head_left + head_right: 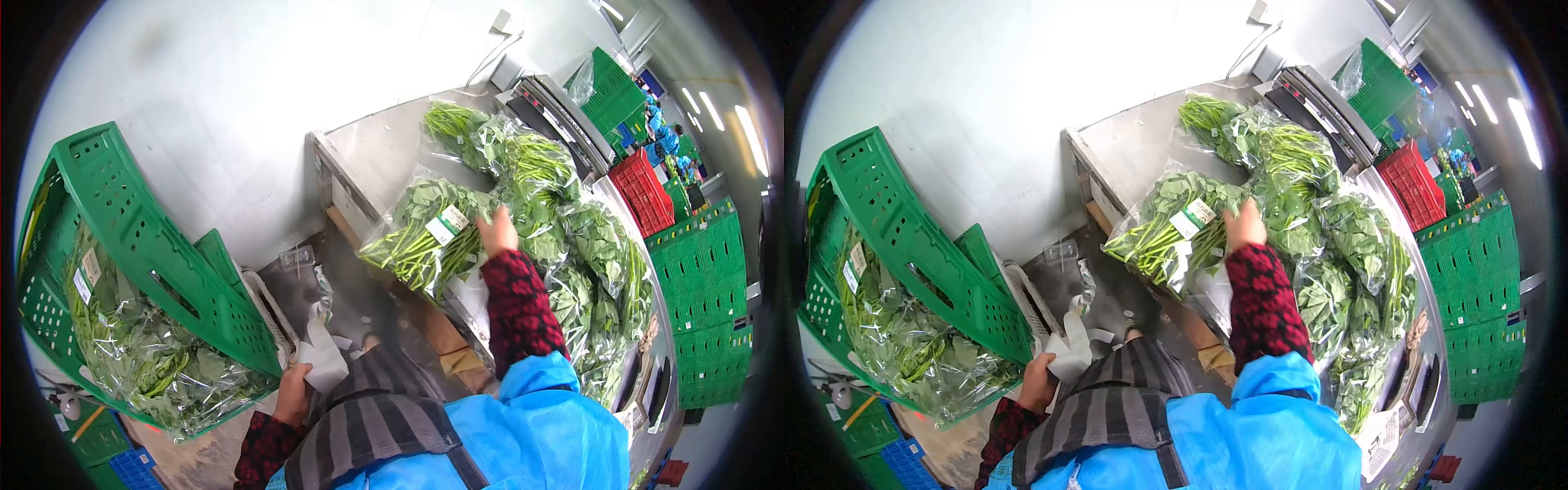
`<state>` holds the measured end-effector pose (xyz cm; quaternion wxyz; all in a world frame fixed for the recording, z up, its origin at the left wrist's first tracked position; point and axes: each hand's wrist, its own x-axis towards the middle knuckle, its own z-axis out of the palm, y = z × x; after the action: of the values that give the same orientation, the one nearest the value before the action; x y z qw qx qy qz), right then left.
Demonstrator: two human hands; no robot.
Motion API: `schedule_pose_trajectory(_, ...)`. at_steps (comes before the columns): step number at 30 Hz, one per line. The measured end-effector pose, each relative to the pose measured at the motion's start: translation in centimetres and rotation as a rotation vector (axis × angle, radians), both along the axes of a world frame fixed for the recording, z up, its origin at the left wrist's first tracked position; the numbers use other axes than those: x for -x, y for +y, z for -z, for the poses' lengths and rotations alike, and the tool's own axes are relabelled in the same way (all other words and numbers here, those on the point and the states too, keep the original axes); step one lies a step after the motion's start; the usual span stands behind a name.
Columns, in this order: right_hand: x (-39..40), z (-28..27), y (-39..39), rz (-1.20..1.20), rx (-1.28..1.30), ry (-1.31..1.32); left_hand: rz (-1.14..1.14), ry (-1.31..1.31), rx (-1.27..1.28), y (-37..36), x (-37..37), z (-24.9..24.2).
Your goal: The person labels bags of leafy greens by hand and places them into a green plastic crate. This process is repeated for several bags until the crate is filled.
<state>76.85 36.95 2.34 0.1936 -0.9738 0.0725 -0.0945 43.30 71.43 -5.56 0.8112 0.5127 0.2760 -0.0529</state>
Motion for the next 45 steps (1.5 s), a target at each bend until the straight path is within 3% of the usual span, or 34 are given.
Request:
schedule_pose_trajectory(1,1.3,-0.5,-1.3,0.066,-0.01,0.119,0.024,0.007,0.036,0.6,1.1,1.9)
schedule_pose_trajectory(2,3.1,0.7,-3.0,0.032,0.002,0.043,0.252,-0.086,-0.291,1.2,1.5,1.2)
schedule_pose_trajectory(3,4.7,1.7,-4.1,0.067,0.123,0.193,0.42,-0.191,-0.638,1.7,1.9,0.6)
schedule_pose_trajectory(4,5.6,2.4,-4.3,0.121,-0.208,0.446,0.409,-0.2,-0.633,1.7,2.3,2.1)
schedule_pose_trajectory(5,6.4,3.1,-4.5,0.247,-0.481,0.693,0.285,-0.139,-0.369,1.6,3.2,4.9)
schedule_pose_trajectory(6,7.0,3.0,-2.5,0.328,-0.813,0.635,0.223,-0.111,-0.233,1.4,3.7,6.4)
schedule_pose_trajectory(8,5.0,6.0,-1.9,0.096,-1.728,0.64,0.136,-0.082,-0.071,1.0,4.2,8.3)
schedule_pose_trajectory(10,2.6,8.6,-0.8,0.056,-1.858,0.575,0.103,-0.088,-0.042,1.1,3.6,5.6)
schedule_pose_trajectory(12,1.5,7.7,1.6,0.25,-1.664,0.351,0.416,-0.428,-0.854,1.6,2.1,-3.1)
schedule_pose_trajectory(14,-0.4,8.4,1.2,0.254,-1.349,0.291,0.437,-0.402,-0.861,1.9,2.8,-1.8)
schedule_pose_trajectory(16,1.2,2.6,3.7,0.122,-1.155,0.117,0.444,-0.36,-0.884,2.5,3.2,-1.4)
schedule_pose_trajectory(17,2.1,0.0,4.9,-0.138,-1.323,0.047,0.439,-0.385,-0.876,2.5,3.3,-1.9)
schedule_pose_trajectory(19,3.0,-4.8,4.5,-0.271,-1.058,0.128,0.412,-0.376,-0.866,3.0,4.2,-2.0)
schedule_pose_trajectory(20,4.7,-8.9,6.6,-0.39,-1.134,0.181,0.399,-0.358,-0.858,3.3,4.4,-1.2)
schedule_pose_trajectory(21,6.3,-12.6,9.0,-0.436,-1.099,0.252,0.348,-0.282,-0.678,3.4,4.7,-0.9)
schedule_pose_trajectory(22,6.3,-13.9,9.9,-0.66,-1.103,0.262,0.292,-0.229,-0.491,3.6,4.9,-0.5)
schedule_pose_trajectory(23,5.6,-14.4,11.4,-0.825,-1.054,0.273,0.227,-0.212,-0.509,3.5,5.1,1.2)
schedule_pose_trajectory(25,9.8,-20.0,19.1,-0.971,-0.971,0.409,0.079,-0.072,0.122,2.8,5.2,4.8)
schedule_pose_trajectory(26,11.9,-22.7,23.0,-1.044,-0.925,0.474,0.051,-0.088,0.12,3.0,5.2,4.1)
schedule_pose_trajectory(28,14.9,-25.7,30.6,-1.24,-0.84,0.584,-0.113,0.091,0.478,3.4,5.6,1.7)
schedule_pose_trajectory(30,17.4,-27.6,37.8,-1.267,-0.897,0.847,-0.101,0.047,0.499,4.3,6.5,2.0)
schedule_pose_trajectory(31,18.4,-28.3,41.5,-1.414,-0.796,0.854,-0.029,-0.105,0.415,3.8,6.9,5.3)
schedule_pose_trajectory(33,18.7,-28.3,49.2,-1.444,-0.715,1.005,0.073,-0.351,0.224,2.8,7.8,13.1)
schedule_pose_trajectory(34,19.3,-28.5,52.8,-1.522,-0.582,0.949,0.093,-0.447,0.121,2.6,8.4,16.3)
schedule_pose_trajectory(36,16.9,-25.2,61.5,-1.632,-0.447,0.859,0.109,-0.639,-0.764,3.7,11.6,9.5)
schedule_pose_trajectory(37,17.5,-24.5,64.5,-1.781,-0.363,0.557,0.094,-0.642,-0.769,4.1,12.6,8.9)
schedule_pose_trajectory(39,16.4,-22.3,69.2,-1.56,0.258,-0.318,0.077,-0.721,-0.668,4.7,14.4,8.1)
schedule_pose_trajectory(42,17.7,-20.7,71.9,-1.383,0.221,-0.543,0.078,-0.665,-0.7,5.8,15.6,5.2)
schedule_pose_trajectory(44,21.1,-21.1,71.0,-1.599,0.067,-0.493,0.145,-0.599,-0.668,6.7,15.2,4.6)
schedule_pose_trajectory(45,22.9,-20.7,70.5,-1.584,0.231,-0.513,0.22,-0.526,-0.648,6.9,15.1,4.4)
